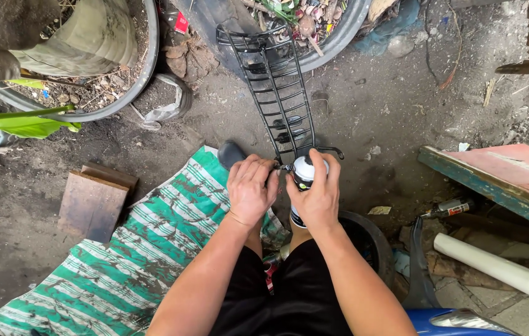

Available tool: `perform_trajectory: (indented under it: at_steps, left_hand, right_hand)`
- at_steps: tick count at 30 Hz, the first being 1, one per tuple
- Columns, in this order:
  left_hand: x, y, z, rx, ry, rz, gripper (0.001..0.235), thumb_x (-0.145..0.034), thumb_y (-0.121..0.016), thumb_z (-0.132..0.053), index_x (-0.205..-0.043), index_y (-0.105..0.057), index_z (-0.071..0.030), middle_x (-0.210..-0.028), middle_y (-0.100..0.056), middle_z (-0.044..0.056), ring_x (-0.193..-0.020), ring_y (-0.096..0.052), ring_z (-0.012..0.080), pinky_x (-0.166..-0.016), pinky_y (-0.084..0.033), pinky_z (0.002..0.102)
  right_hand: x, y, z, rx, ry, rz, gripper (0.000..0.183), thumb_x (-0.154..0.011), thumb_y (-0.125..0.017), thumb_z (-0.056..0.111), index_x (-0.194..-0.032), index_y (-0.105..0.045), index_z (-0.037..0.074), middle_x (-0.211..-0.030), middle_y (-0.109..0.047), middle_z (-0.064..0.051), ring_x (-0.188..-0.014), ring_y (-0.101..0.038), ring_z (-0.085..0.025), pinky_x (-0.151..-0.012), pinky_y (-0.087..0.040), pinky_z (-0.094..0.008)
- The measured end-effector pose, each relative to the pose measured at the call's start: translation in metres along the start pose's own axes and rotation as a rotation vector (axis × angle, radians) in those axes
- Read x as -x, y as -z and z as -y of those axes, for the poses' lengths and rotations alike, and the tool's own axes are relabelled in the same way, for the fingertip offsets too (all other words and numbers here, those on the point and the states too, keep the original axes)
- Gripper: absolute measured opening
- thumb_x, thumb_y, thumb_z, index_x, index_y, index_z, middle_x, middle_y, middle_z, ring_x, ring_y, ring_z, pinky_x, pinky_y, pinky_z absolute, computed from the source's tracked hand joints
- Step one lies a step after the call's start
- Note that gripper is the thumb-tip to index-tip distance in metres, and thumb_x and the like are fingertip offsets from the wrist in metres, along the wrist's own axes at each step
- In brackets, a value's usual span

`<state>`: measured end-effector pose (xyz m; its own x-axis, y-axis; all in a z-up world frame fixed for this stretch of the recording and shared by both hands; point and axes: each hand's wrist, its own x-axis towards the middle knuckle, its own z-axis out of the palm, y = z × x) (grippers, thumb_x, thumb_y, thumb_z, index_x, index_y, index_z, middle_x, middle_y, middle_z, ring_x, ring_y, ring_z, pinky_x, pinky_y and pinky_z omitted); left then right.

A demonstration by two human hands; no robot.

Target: The person spray paints a black metal rack with a white spray can. They hold the can in their right hand and the cap in their left, moving the can back and forth to apply paint to the rack's surface.

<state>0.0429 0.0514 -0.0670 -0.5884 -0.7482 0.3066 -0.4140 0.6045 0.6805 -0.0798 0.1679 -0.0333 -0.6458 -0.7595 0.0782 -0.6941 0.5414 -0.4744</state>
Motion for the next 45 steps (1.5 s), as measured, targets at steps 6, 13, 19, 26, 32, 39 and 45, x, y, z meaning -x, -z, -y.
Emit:
perform_trajectory:
  at_steps: [6, 13, 19, 26, 32, 39, 45]
  left_hand:
    - [0.007, 0.0, 0.004, 0.022, 0.008, 0.01, 0.011, -0.104, -0.072, -0.026, -0.103, -0.08, -0.018, -0.093, -0.076, -0.001, -0.096, -0.078, 0.0252, -0.089, -0.059, 0.039]
    - [0.012, 0.009, 0.013, 0.062, 0.031, 0.025, 0.009, -0.102, -0.073, -0.024, -0.104, -0.08, -0.019, -0.094, -0.078, -0.002, -0.098, -0.078, 0.0252, -0.09, -0.059, 0.04]
    - [-0.012, 0.051, 0.01, 0.089, 0.081, 0.161, 0.009, -0.107, -0.066, -0.015, -0.104, -0.071, -0.008, -0.102, -0.072, 0.01, -0.101, -0.073, 0.0301, -0.089, -0.049, 0.041]
    - [-0.01, 0.07, 0.048, -0.109, 0.101, 0.126, 0.014, -0.109, -0.066, -0.015, -0.117, -0.076, -0.008, -0.108, -0.076, 0.011, -0.113, -0.075, 0.0346, -0.098, -0.055, 0.045]
    - [-0.008, 0.083, 0.079, -0.181, 0.144, 0.029, 0.014, -0.108, -0.069, -0.016, -0.115, -0.079, -0.009, -0.101, -0.078, 0.009, -0.108, -0.077, 0.032, -0.092, -0.057, 0.045]
    - [-0.011, 0.083, 0.085, -0.195, 0.202, -0.077, 0.011, -0.108, -0.073, -0.022, -0.113, -0.081, -0.015, -0.095, -0.077, 0.004, -0.102, -0.078, 0.0289, -0.092, -0.061, 0.044]
    - [-0.006, 0.075, 0.08, -0.2, 0.243, -0.117, 0.01, -0.108, -0.073, -0.02, -0.113, -0.08, -0.015, -0.095, -0.077, 0.003, -0.101, -0.078, 0.0286, -0.09, -0.06, 0.045]
  right_hand:
    - [0.008, 0.003, 0.014, -0.005, -0.004, 0.005, 0.088, -0.072, -0.1, 0.014, -0.151, -0.062, 0.005, -0.134, -0.059, -0.022, -0.111, -0.075, -0.046, -0.088, -0.067, -0.056]
    - [0.013, 0.068, -0.003, -0.239, -0.041, 0.095, 0.084, -0.067, -0.103, 0.015, -0.144, -0.07, 0.007, -0.136, -0.067, -0.021, -0.116, -0.078, -0.044, -0.092, -0.066, -0.053]
    - [-0.107, 0.221, -0.037, -0.549, -0.691, -0.335, 0.061, -0.093, -0.048, 0.066, -0.109, -0.074, 0.013, -0.097, -0.078, -0.014, -0.091, -0.079, -0.024, -0.083, -0.066, -0.031]
    - [-0.111, 0.169, -0.113, -1.071, -0.532, -0.053, 0.075, -0.093, -0.08, 0.024, -0.162, -0.05, 0.02, -0.137, -0.065, -0.019, -0.108, -0.076, -0.039, -0.093, -0.07, -0.054]
    - [-0.115, 0.064, -0.084, -0.584, -0.123, 0.093, 0.082, -0.077, -0.075, -0.001, -0.154, -0.05, 0.013, -0.143, -0.064, -0.02, -0.116, -0.069, -0.035, -0.092, -0.06, -0.045]
    - [-0.141, -0.022, -0.053, -0.454, 0.786, 0.236, 0.07, -0.076, -0.097, 0.028, -0.139, -0.073, 0.01, -0.139, -0.069, -0.02, -0.119, -0.076, -0.037, -0.107, -0.064, -0.043]
    - [-0.178, -0.029, -0.042, -0.492, 0.991, 0.356, 0.066, -0.081, -0.09, 0.02, -0.143, -0.072, 0.009, -0.134, -0.067, -0.024, -0.115, -0.076, -0.042, -0.101, -0.064, -0.05]
